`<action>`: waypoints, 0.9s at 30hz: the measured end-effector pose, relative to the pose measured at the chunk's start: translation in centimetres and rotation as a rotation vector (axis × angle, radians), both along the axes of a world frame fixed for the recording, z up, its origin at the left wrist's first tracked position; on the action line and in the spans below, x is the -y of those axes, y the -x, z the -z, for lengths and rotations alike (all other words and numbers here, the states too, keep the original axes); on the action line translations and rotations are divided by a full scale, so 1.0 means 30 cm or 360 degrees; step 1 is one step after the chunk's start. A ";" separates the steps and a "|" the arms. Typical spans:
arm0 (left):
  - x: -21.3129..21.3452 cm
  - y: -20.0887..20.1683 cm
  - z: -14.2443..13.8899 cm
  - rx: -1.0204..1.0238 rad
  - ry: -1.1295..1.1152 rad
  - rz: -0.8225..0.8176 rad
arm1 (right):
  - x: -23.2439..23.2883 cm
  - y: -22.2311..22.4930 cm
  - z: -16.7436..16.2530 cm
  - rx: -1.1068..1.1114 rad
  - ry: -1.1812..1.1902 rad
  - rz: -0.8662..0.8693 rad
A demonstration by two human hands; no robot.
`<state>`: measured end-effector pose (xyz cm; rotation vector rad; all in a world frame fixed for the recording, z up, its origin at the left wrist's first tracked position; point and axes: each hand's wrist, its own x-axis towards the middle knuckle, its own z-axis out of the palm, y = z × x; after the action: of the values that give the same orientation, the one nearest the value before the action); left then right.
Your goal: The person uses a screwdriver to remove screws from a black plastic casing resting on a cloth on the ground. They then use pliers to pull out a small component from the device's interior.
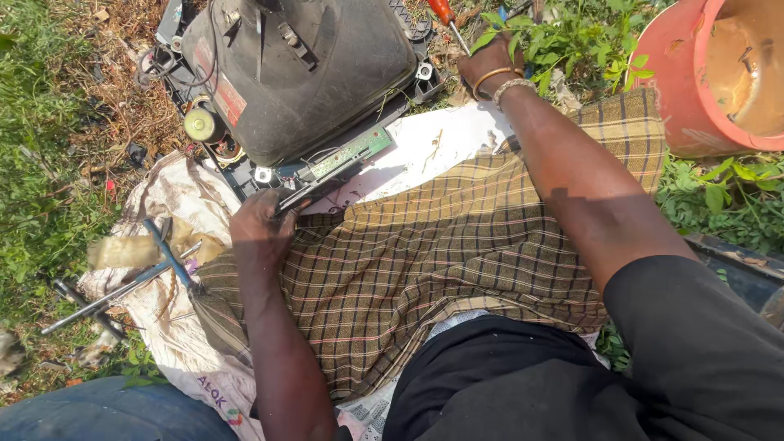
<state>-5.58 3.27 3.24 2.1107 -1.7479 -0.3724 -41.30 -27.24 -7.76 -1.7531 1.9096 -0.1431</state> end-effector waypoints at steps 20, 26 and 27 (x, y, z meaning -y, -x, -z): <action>0.106 0.318 -0.234 -0.0739 0.0539 -0.0174 | -0.153 0.155 -0.481 0.2222 -0.0154 -0.0250; 0.292 0.468 -0.147 -0.2611 0.0827 -0.0282 | -0.434 -0.134 -0.676 0.2152 -0.0787 -0.0781; 0.288 0.464 -0.132 -0.2695 0.0873 -0.0480 | -0.457 -0.163 -0.682 0.2174 -0.0782 -0.0901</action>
<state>-19.52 -5.37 7.21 0.8766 -0.3916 -1.0011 -36.42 -13.53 12.69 -1.1888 0.3968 -0.4585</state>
